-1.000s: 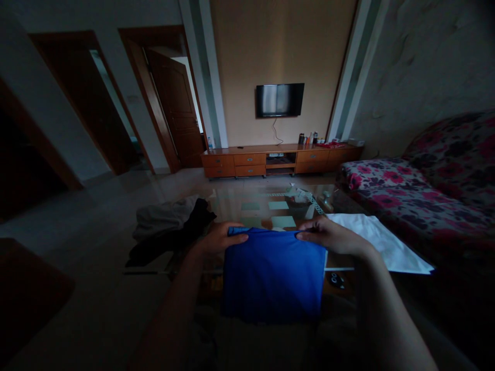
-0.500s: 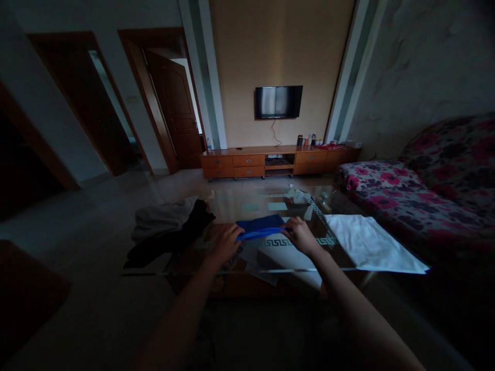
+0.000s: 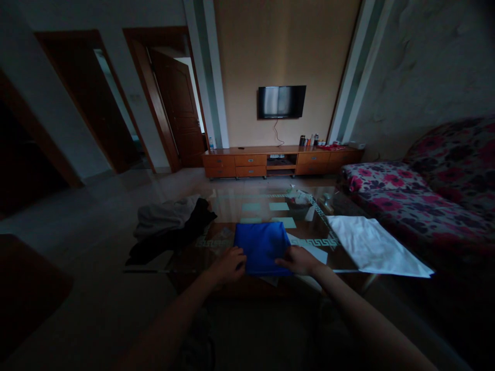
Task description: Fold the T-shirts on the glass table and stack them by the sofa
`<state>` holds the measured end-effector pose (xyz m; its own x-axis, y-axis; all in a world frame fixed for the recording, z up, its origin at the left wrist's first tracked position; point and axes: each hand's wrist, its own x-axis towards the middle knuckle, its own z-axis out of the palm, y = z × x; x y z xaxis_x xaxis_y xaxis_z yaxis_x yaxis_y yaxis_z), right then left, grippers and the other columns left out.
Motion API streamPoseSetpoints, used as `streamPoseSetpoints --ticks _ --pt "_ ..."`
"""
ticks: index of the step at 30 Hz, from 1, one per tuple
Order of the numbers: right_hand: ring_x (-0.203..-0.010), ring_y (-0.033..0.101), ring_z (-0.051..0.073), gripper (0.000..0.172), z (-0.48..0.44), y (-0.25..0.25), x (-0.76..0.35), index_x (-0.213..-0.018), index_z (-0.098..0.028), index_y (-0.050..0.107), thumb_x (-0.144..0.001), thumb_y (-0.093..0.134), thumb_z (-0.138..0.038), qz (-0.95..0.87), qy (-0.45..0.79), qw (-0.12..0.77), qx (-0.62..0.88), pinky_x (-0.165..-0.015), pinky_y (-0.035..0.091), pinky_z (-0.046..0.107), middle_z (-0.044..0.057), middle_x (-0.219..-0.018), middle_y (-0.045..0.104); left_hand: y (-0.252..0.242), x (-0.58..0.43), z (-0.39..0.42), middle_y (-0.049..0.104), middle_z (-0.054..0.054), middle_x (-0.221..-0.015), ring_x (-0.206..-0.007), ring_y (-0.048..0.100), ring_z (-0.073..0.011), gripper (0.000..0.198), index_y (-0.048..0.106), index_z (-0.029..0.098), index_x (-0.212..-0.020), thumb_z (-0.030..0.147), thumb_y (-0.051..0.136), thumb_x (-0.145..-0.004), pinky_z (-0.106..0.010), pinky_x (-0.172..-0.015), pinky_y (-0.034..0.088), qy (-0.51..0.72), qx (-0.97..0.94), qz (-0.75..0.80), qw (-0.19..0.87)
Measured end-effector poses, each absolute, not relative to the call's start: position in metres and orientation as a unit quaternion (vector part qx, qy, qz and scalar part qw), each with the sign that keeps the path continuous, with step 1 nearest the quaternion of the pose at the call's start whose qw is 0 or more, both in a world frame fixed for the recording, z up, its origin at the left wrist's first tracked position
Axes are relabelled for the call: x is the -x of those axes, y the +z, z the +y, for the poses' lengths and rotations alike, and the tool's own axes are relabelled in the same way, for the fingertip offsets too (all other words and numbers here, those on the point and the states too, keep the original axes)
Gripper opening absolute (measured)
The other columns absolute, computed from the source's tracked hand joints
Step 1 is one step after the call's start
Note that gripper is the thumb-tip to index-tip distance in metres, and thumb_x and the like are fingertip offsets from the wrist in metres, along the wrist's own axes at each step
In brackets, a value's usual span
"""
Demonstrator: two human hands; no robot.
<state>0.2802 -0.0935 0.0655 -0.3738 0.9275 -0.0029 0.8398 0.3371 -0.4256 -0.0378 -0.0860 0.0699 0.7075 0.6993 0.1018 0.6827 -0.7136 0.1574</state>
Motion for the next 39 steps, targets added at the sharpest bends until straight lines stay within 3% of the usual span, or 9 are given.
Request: streamPoseSetpoints --ticks 3,5,8,11,15,22,28,33,39 --pt "-0.102 0.063 0.026 0.049 -0.081 0.078 -0.256 -0.095 -0.016 0.073 -0.1 0.039 -0.051 -0.799 0.122 0.126 0.575 -0.095 0.045 0.035 0.015 -0.103 0.069 0.067 0.019 -0.069 0.062 -0.007 -0.102 -0.1 0.057 -0.0212 0.032 0.064 0.021 -0.095 0.03 0.034 -0.101 -0.036 -0.093 0.044 0.148 -0.897 0.411 0.063" --pt "-0.118 0.057 0.027 0.047 -0.072 0.079 -0.236 -0.12 -0.016 0.068 -0.099 0.041 -0.049 -0.791 0.091 0.15 0.586 -0.105 0.039 0.036 0.016 -0.127 0.062 0.063 0.007 -0.058 0.059 -0.011 -0.124 -0.117 0.054 -0.0252 0.035 0.063 0.02 -0.117 0.043 0.044 -0.099 -0.04 -0.102 0.042 0.17 -0.882 0.436 0.064" --pt "-0.142 0.036 0.031 0.063 -0.063 0.066 -0.214 -0.15 -0.024 0.045 -0.097 0.041 -0.058 -0.784 0.098 0.129 0.599 -0.115 0.027 0.043 0.013 -0.158 0.036 0.051 -0.002 -0.045 0.037 -0.016 -0.157 -0.144 0.032 -0.0366 0.081 0.047 0.02 -0.146 0.067 0.063 -0.081 -0.05 -0.116 0.028 0.127 -0.867 0.477 0.067" --pt "-0.153 0.007 0.035 0.074 -0.06 0.045 -0.208 -0.159 -0.033 0.026 -0.095 0.033 -0.069 -0.768 0.119 0.074 0.625 -0.12 0.009 0.052 0.008 -0.169 0.009 0.037 0.002 -0.04 0.018 -0.016 -0.167 -0.153 0.012 -0.0395 0.107 0.032 0.022 -0.157 0.083 0.058 -0.073 -0.055 -0.121 0.016 0.077 -0.853 0.507 0.095" --pt "-0.154 0.002 0.036 0.079 -0.052 0.031 -0.211 -0.159 -0.036 0.023 -0.092 0.03 -0.077 -0.751 0.14 0.032 0.644 -0.119 0.002 0.053 0.008 -0.169 0.005 0.028 0.01 -0.034 0.01 -0.016 -0.168 -0.154 0.006 -0.0393 0.118 0.025 0.024 -0.159 0.092 0.054 -0.066 -0.056 -0.121 0.014 0.051 -0.847 0.513 0.13" --pt "-0.155 0.004 0.03 0.076 -0.019 0.031 -0.216 -0.161 -0.027 0.022 -0.097 0.022 -0.069 -0.7 0.1 0.082 0.703 -0.12 0.004 0.05 0.01 -0.169 0.007 0.025 0.017 -0.007 0.023 -0.011 -0.166 -0.153 0.02 -0.0307 0.076 0.035 0.023 -0.155 0.07 0.036 -0.095 -0.049 -0.122 0.017 0.133 -0.825 0.542 0.089" --pt "-0.154 0.005 0.033 0.077 -0.011 0.027 -0.208 -0.162 -0.024 0.019 -0.098 0.023 -0.066 -0.688 0.104 0.041 0.717 -0.119 -0.002 0.056 0.013 -0.168 0.01 0.013 0.026 0.003 0.023 -0.01 -0.166 -0.154 0.016 -0.0307 0.08 0.033 0.022 -0.156 0.07 0.037 -0.093 -0.05 -0.123 0.011 0.109 -0.822 0.553 0.077" --pt "-0.152 0.01 0.04 0.077 -0.033 0.032 -0.161 -0.16 -0.01 0.022 -0.099 0.026 -0.057 -0.667 0.101 0.076 0.734 -0.117 0.001 0.064 0.021 -0.166 0.011 0.007 0.027 0.009 0.026 -0.005 -0.166 -0.154 0.016 -0.0236 0.058 0.036 0.026 -0.155 0.049 0.025 -0.102 -0.048 -0.124 0.011 0.105 -0.826 0.548 0.084" --pt "-0.154 0.007 0.036 0.079 -0.078 0.02 -0.129 -0.161 -0.015 0.022 -0.098 0.026 -0.062 -0.754 0.145 0.097 0.634 -0.119 0.006 0.063 0.016 -0.167 0.01 0.01 0.029 0.006 0.03 -0.006 -0.164 -0.152 0.023 -0.0254 0.054 0.038 0.029 -0.153 0.042 0.025 -0.102 -0.054 -0.121 0.016 0.087 -0.815 0.568 0.076"
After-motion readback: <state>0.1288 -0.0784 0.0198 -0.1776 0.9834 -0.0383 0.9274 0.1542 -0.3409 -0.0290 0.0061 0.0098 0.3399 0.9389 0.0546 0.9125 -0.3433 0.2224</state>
